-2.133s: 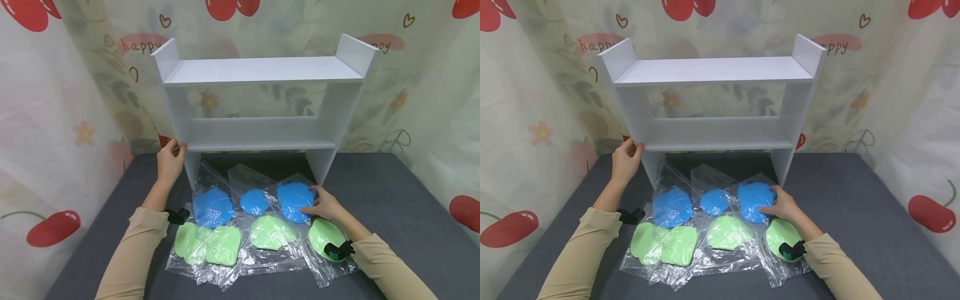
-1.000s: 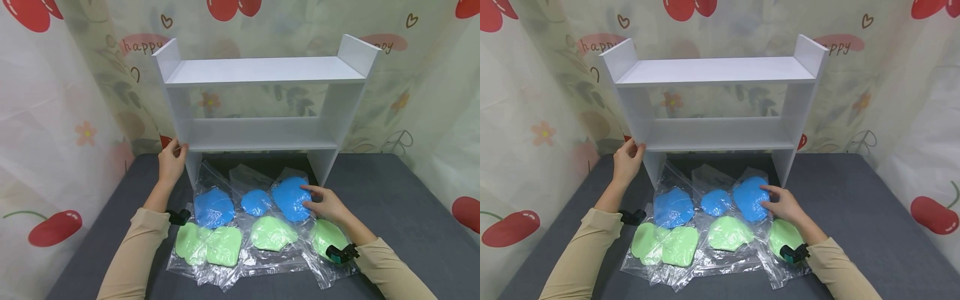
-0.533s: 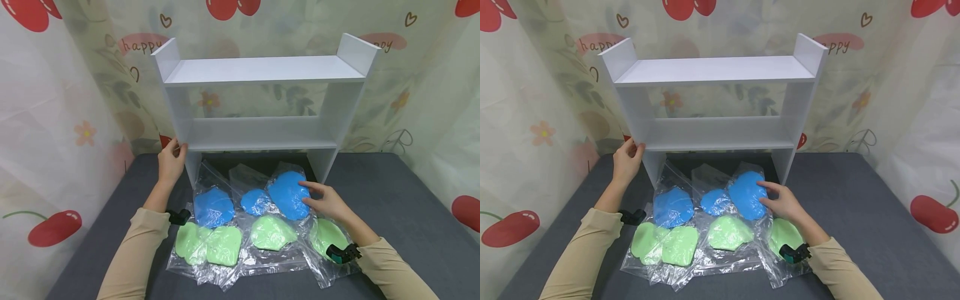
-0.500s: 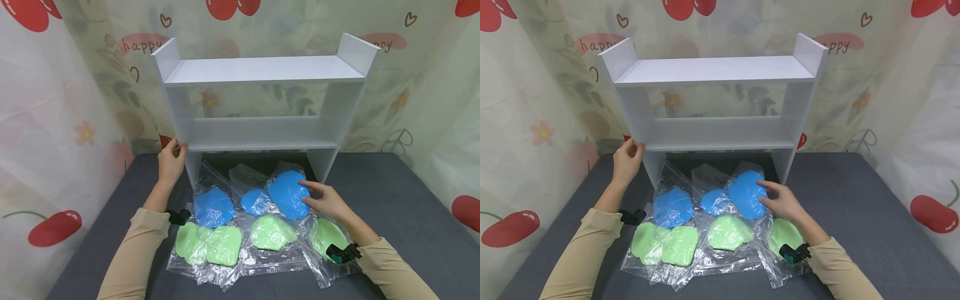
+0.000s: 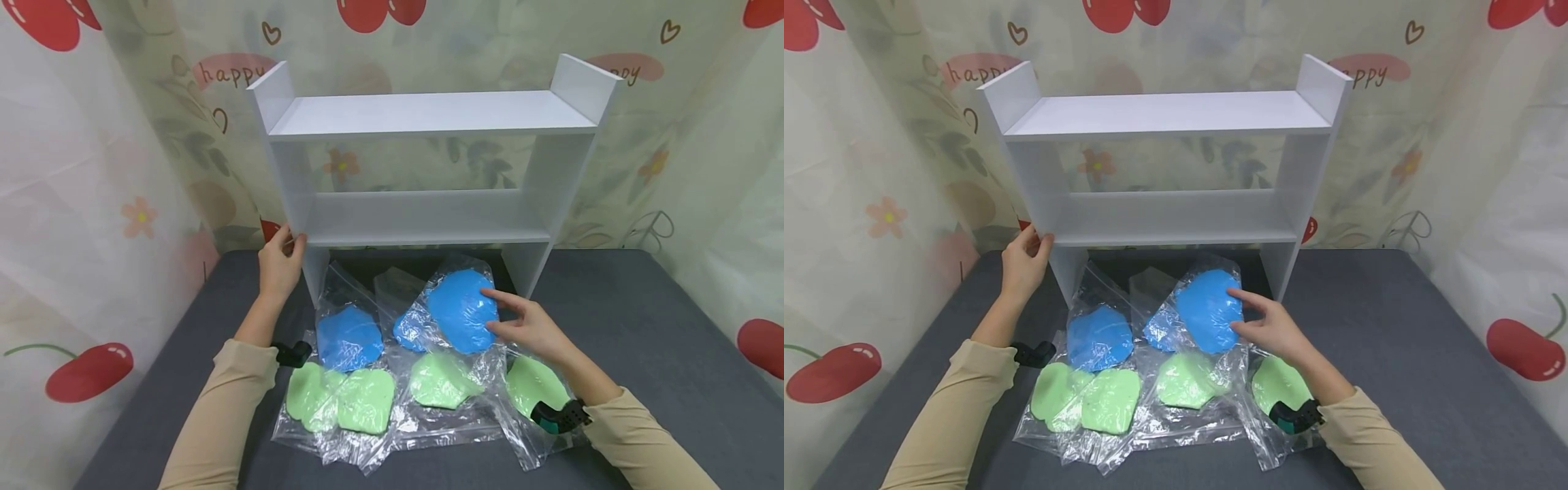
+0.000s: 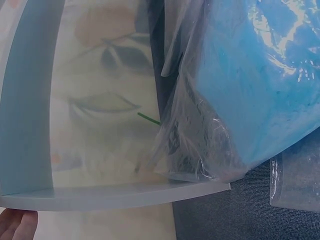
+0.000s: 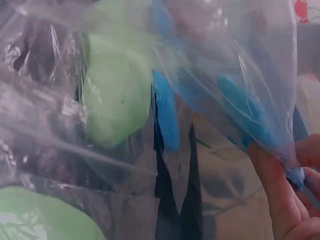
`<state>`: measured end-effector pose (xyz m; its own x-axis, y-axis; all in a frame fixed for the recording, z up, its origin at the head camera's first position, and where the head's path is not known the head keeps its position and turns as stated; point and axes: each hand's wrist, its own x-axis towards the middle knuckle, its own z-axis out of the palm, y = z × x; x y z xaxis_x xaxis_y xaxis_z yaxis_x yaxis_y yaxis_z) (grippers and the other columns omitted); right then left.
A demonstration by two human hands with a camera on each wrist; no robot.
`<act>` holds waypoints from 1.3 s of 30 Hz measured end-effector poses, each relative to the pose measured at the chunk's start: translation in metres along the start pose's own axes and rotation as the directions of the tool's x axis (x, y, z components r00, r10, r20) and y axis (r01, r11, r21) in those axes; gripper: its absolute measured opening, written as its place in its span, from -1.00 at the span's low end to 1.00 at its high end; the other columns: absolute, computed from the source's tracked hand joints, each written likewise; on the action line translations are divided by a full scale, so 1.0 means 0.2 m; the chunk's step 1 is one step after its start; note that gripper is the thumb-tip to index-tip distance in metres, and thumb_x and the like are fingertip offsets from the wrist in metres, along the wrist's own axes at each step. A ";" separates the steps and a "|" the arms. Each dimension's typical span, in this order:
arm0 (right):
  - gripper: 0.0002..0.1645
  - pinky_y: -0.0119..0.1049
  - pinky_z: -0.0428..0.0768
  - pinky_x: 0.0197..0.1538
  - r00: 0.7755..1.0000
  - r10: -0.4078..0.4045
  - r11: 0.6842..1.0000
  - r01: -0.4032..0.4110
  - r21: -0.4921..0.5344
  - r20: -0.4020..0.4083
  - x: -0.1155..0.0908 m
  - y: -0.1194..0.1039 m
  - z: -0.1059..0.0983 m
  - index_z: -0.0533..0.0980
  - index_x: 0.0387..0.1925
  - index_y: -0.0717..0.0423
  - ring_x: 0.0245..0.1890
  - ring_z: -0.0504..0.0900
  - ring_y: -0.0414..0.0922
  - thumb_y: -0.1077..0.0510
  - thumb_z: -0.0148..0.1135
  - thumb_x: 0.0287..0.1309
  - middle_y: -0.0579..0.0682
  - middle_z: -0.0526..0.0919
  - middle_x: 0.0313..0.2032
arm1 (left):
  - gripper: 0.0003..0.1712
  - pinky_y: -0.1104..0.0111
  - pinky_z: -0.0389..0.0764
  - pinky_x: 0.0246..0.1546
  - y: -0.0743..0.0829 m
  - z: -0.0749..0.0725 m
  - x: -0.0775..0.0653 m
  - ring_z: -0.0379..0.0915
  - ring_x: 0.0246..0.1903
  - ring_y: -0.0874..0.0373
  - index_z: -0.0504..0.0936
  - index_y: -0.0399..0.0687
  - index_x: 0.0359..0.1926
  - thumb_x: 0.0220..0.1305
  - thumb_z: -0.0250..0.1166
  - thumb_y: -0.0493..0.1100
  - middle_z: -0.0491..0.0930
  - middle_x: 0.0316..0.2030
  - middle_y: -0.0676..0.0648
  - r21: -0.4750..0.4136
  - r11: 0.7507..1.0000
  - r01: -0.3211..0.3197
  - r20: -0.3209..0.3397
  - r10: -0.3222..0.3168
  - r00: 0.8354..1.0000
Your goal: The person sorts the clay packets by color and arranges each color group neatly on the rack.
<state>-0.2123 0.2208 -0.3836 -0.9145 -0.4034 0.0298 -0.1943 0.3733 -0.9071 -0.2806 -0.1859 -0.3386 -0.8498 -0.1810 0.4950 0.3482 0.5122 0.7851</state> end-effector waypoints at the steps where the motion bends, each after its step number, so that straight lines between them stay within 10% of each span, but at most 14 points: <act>1: -0.23 -0.34 0.55 -0.40 1.000 -0.006 1.000 0.006 0.013 0.004 0.00 -0.01 0.00 0.12 0.40 0.06 -0.64 0.53 -0.31 0.18 0.18 0.20 0.30 0.21 0.26 | -0.58 0.07 0.56 -0.01 0.00 0.00 0.00 0.53 0.02 -0.21 0.45 -0.15 0.21 0.35 0.08 -0.20 0.54 0.04 -0.36 -0.001 1.000 0.000 0.000 0.000 1.000; 13: -0.15 -0.35 0.50 -0.38 0.998 -0.040 0.995 0.035 0.098 0.055 -0.01 -0.06 0.05 0.05 0.42 0.13 -0.34 0.69 -0.32 0.24 0.20 0.17 0.22 0.00 0.43 | -0.57 0.06 0.56 -0.02 0.00 0.00 0.00 0.54 0.01 -0.20 0.43 -0.15 0.23 0.36 0.08 -0.19 0.54 0.05 -0.35 0.007 1.000 0.009 0.000 -0.009 1.000; 39: -0.19 -0.29 0.24 -0.66 0.973 -0.200 0.977 0.189 0.102 0.113 0.00 -0.19 0.11 0.10 0.39 0.19 -0.55 0.59 -0.31 0.29 0.21 0.15 0.22 0.12 0.39 | -0.57 0.06 0.57 -0.02 -0.01 0.00 0.00 0.55 0.00 -0.19 0.44 -0.13 0.22 0.35 0.09 -0.20 0.55 0.05 -0.34 0.006 1.000 0.009 -0.006 -0.009 1.000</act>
<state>-0.1967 0.1892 -0.3585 -0.8112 -0.5617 0.1629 -0.3262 0.2034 -0.9232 -0.2815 -0.1857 -0.3397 -0.8505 -0.1906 0.4903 0.3384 0.5153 0.7874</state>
